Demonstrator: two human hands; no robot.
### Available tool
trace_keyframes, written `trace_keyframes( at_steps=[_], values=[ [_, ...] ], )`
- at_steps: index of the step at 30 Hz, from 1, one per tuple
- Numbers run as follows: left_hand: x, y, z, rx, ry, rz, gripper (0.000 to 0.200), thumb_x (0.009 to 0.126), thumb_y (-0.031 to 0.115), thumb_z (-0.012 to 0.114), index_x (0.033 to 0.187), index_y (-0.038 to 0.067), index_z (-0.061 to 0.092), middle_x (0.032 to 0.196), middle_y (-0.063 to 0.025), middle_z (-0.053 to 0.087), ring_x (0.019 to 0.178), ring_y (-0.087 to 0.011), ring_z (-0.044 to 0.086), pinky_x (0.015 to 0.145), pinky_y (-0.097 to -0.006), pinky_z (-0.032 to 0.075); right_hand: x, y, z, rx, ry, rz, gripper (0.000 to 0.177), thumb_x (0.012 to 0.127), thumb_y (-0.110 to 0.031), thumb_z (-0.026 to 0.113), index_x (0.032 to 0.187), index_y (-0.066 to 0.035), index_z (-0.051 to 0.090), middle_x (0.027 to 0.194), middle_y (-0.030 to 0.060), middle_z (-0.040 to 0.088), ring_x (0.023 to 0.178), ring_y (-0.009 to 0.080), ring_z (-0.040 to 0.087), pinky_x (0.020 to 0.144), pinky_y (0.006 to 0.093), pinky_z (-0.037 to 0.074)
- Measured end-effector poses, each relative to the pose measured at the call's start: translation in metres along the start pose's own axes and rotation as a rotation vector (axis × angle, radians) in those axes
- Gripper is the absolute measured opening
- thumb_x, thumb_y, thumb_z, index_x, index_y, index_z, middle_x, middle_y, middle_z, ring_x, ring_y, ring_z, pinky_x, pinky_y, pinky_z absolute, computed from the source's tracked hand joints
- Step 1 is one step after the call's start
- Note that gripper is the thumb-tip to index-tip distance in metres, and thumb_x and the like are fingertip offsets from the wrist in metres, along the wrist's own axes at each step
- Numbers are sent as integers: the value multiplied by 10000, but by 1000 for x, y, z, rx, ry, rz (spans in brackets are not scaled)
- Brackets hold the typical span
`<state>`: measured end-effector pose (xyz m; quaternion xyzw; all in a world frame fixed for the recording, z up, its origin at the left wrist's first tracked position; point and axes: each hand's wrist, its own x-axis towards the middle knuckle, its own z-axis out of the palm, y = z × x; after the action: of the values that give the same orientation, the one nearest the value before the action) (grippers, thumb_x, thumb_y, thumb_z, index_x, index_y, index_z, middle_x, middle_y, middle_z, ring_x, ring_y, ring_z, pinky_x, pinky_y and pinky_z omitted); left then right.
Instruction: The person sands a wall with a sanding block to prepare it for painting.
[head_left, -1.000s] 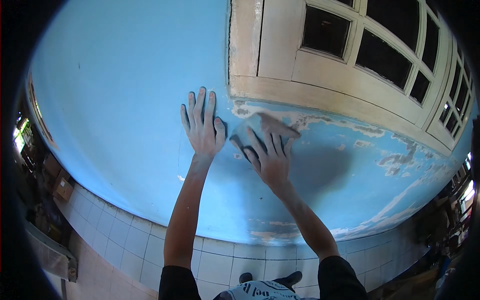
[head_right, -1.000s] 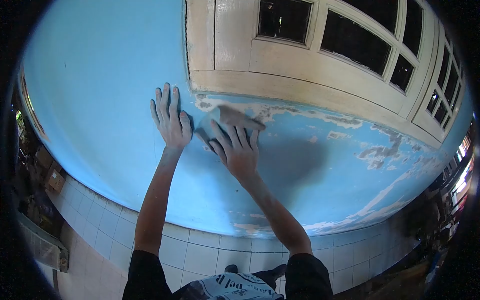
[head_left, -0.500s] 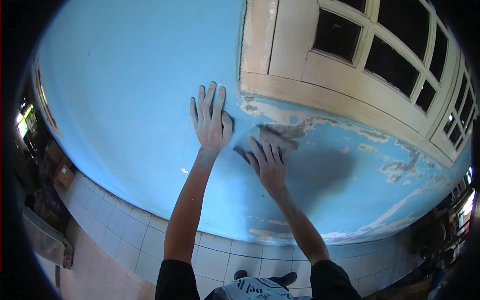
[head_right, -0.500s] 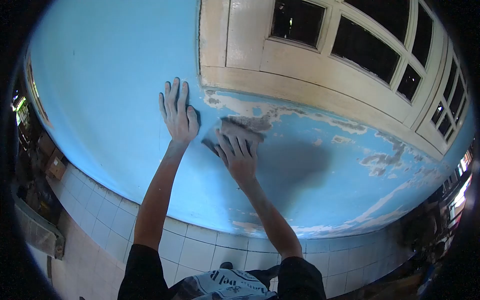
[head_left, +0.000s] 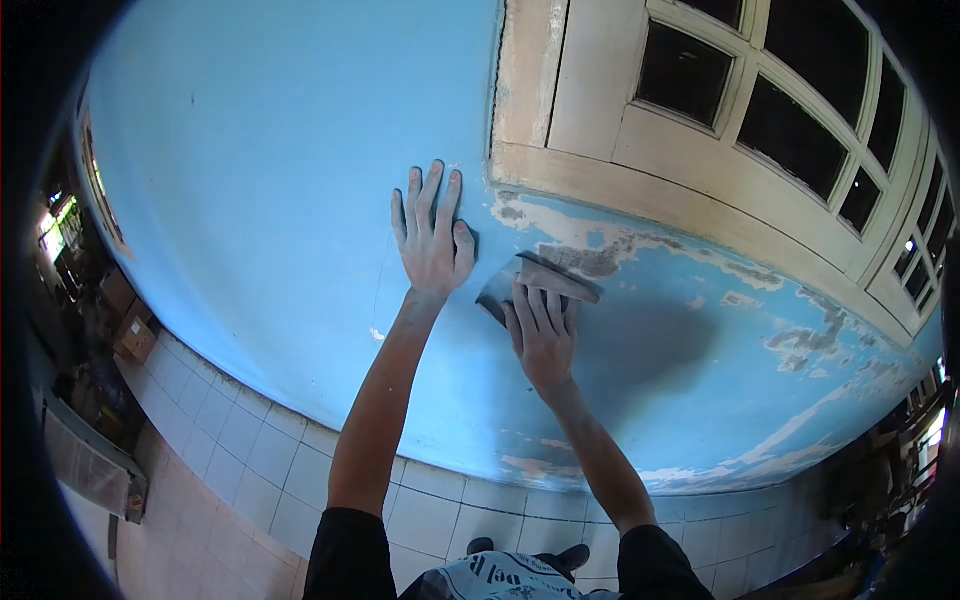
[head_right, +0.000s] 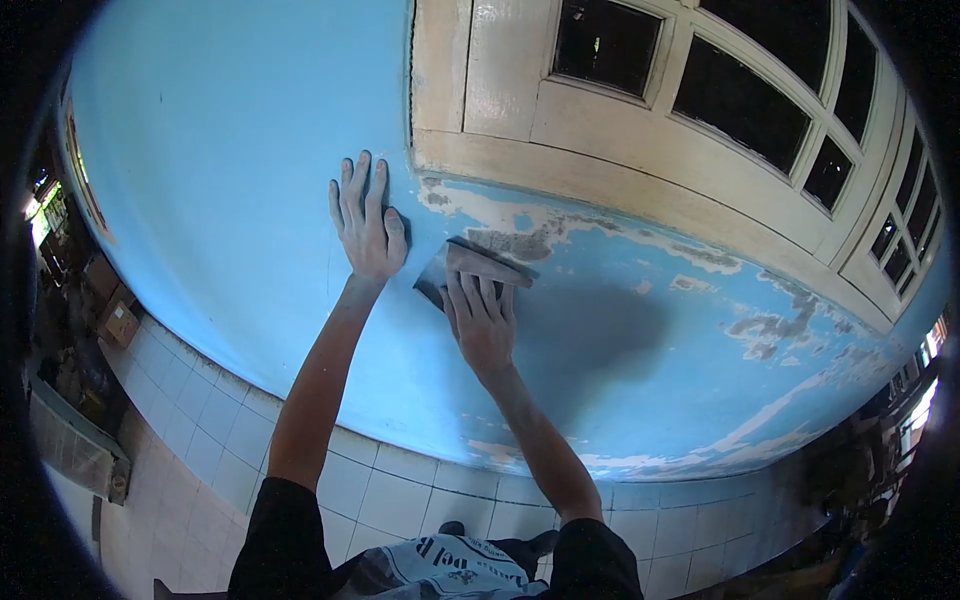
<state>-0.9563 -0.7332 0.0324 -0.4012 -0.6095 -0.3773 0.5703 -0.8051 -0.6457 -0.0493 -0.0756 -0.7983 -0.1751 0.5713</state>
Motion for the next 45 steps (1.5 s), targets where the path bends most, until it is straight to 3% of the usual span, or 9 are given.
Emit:
trace_keyframes(
  at_steps=[7, 16, 19, 22, 26, 29, 35, 37, 45],
  values=[
    [-2, 0, 0, -7, -10, -8, 471, 952, 264, 283, 1361, 59, 398, 1410, -169, 375, 1330, -374, 297, 1068, -555, 164, 25, -10, 3, 268, -111, 10, 548, 881, -444, 543, 1269, -57, 526, 1237, 118, 543, 1182, 253, 473, 929, 459, 358],
    [-2, 1, 1, -17, 21, -31, 459, 902, 208, 338, 1332, 98, 456, 1402, -134, 397, 1314, -354, 327, 1061, -559, 187, 62, -10, -3, -50, -151, 47, 466, 893, -366, 495, 1307, -152, 507, 1325, 12, 487, 1195, 208, 440, 998, 464, 298],
    [-3, 0, 1, -24, 24, -26, 456, 906, 212, 333, 1330, 101, 459, 1398, -131, 402, 1316, -349, 327, 1062, -556, 192, 67, -9, -6, -173, -147, -30, 331, 857, -295, 543, 1132, -134, 634, 1317, -64, 496, 1185, 218, 430, 952, 595, 297],
    [-4, -1, 0, -9, -25, -10, 472, 940, 243, 290, 1356, 53, 407, 1416, -175, 365, 1338, -371, 284, 1069, -558, 157, -3, -13, 15, -51, -192, -83, 275, 843, -264, 565, 1054, -118, 665, 1318, -49, 498, 1181, 227, 432, 943, 636, 294],
    [-5, 0, -1, -11, -31, -9, 472, 945, 250, 283, 1357, 56, 407, 1416, -171, 366, 1340, -369, 282, 1069, -558, 156, 10, -16, 9, -53, -174, -56, 276, 838, -259, 579, 1055, -111, 664, 1317, -42, 496, 1177, 225, 434, 950, 657, 287],
    [-4, 1, 0, -15, -37, -20, 470, 948, 253, 275, 1351, 57, 416, 1417, -166, 366, 1341, -367, 280, 1066, -562, 162, 61, -17, -1, -102, -181, -48, 418, 870, -230, 535, 1273, -118, 528, 1374, -43, 445, 1179, 244, 410, 1005, 638, 217],
    [-2, 0, 0, -28, -37, -37, 467, 950, 262, 278, 1344, 61, 427, 1420, -161, 364, 1341, -368, 278, 1069, -560, 157, 20, -14, -2, -52, -224, -8, 411, 880, -245, 527, 1273, -124, 529, 1382, -39, 435, 1313, 249, 307, 1021, 648, 193],
    [-3, 0, 0, -59, 17, -40, 514, 833, 136, 390, 1344, 128, 454, 1409, -105, 397, 1324, -331, 325, 1065, -556, 197, 60, -14, -12, -109, -230, -9, 412, 872, -287, 543, 1254, -135, 551, 1363, -48, 452, 1283, 221, 349, 1013, 639, 219],
    [0, 0, 1, -54, -16, -54, 502, 862, 155, 359, 1357, 109, 427, 1421, -119, 376, 1335, -344, 301, 1078, -550, 162, 82, -12, -24, -163, -179, -37, 408, 854, -346, 580, 1207, -142, 589, 1304, -39, 514, 1273, 196, 381, 988, 665, 253]
  ],
)
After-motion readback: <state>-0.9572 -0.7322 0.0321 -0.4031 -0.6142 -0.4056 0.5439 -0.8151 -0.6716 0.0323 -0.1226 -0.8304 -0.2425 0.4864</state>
